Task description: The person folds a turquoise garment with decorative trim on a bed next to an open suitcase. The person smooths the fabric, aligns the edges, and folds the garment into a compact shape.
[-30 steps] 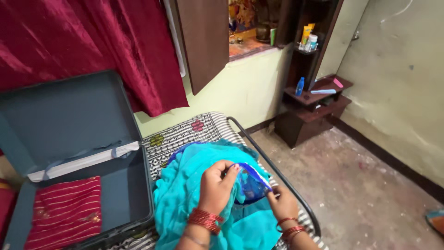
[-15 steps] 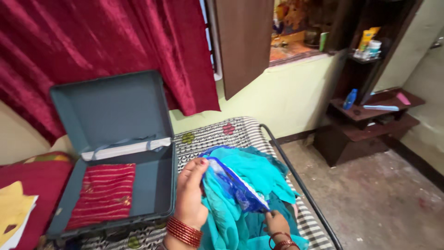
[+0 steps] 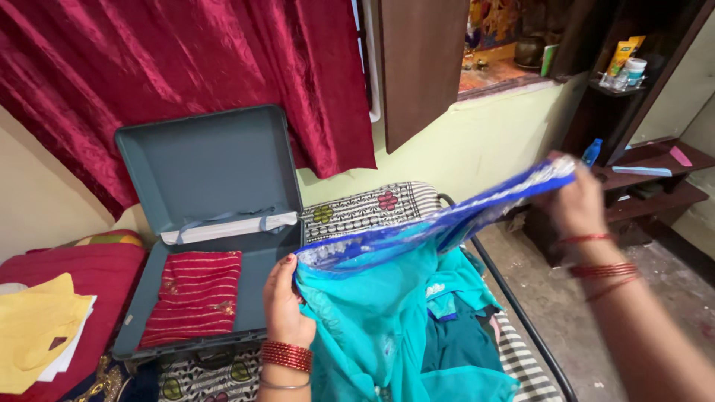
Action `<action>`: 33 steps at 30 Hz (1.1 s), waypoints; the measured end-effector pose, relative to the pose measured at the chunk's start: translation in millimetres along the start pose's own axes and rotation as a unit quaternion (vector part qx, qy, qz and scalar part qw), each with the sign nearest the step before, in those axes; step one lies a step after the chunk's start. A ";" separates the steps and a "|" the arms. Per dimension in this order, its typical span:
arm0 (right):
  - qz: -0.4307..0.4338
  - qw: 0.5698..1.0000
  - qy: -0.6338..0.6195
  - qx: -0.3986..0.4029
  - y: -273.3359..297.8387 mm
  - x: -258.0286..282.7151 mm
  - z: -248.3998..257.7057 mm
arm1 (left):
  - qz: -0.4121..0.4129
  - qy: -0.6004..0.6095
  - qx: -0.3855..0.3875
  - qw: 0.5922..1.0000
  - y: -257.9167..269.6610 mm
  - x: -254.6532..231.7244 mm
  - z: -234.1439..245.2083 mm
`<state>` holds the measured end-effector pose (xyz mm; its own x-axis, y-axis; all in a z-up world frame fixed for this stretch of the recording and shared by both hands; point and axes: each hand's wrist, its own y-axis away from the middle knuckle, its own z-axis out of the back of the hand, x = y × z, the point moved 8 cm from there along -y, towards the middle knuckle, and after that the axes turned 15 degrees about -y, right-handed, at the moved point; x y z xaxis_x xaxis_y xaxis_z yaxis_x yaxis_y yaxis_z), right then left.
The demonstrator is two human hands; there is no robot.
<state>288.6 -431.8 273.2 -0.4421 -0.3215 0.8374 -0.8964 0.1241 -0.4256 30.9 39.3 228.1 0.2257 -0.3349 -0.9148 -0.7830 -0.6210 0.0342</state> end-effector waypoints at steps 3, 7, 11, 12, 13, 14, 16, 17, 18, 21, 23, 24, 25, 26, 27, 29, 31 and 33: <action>0.206 0.966 0.136 0.070 4.3 135.0 -39.3 | 0.001 0.042 0.014 0.999 -4.1 -7.1 -5.9; 0.264 0.950 -0.034 0.165 21.7 233.8 -67.0 | -0.046 0.003 0.030 0.998 -12.5 -16.7 -11.7; 0.389 0.901 0.161 0.109 37.9 236.1 -66.2 | -0.050 -0.015 0.039 0.998 -31.5 1.9 -11.8; 0.346 0.901 0.251 0.077 31.5 216.6 -57.6 | -0.041 -0.020 0.025 0.999 -38.0 11.3 -6.4; 0.299 0.888 0.344 0.053 24.7 194.6 -46.1 | -0.032 -0.025 0.011 0.999 -45.1 21.1 -0.9; 0.173 0.869 0.464 0.017 11.8 157.3 -28.9 | -0.024 -0.031 -0.005 0.999 -52.8 28.9 5.6; 0.111 0.800 0.561 0.183 9.4 98.8 -21.0 | -0.041 -0.068 -0.016 0.997 -66.2 39.8 17.3; 0.013 0.780 0.582 0.227 11.8 61.5 -7.0 | -0.050 -0.085 -0.021 0.995 -72.3 44.3 24.1; -0.050 0.749 0.611 0.251 18.3 33.8 9.2 | -0.059 -0.092 -0.015 0.994 -76.6 49.9 28.0; 0.039 0.661 0.619 0.421 48.5 -3.8 4.8 | -0.082 -0.114 -0.004 0.990 -86.7 59.5 39.9; -0.064 0.765 0.500 0.400 45.0 -2.9 11.1 | -0.094 -0.128 -0.008 0.987 -93.9 59.9 43.1; -0.239 0.856 0.361 0.284 46.8 -9.7 29.6 | -0.098 -0.130 -0.014 0.987 -98.6 60.0 44.0; -0.396 0.885 0.196 0.148 56.7 -18.0 43.6 | -0.102 -0.131 -0.020 0.986 -106.1 59.1 41.7; -0.382 0.897 0.173 0.144 55.4 -14.4 36.4 | -0.106 -0.134 -0.025 0.985 -113.2 57.5 39.0; -0.367 0.907 0.150 0.139 52.9 -13.3 27.4 | -0.123 -0.168 -0.029 0.978 -120.9 54.5 32.1; -0.324 0.916 0.194 0.137 46.4 -17.6 12.1 | -0.157 -0.232 -0.038 0.959 -136.1 51.7 16.6; -0.266 0.897 0.323 0.142 37.2 -26.7 2.7 | -0.158 -0.355 -0.064 0.919 -143.6 59.1 12.7; -0.262 0.864 0.413 0.122 39.1 -47.8 -3.5 | -0.162 -0.459 -0.078 0.870 -144.9 72.6 10.4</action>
<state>274.5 -408.3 217.7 0.0600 0.5174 0.8536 -0.9914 -0.0686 0.1112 154.7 112.3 152.6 -0.1934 0.5377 -0.8207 -0.6607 -0.6898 -0.2962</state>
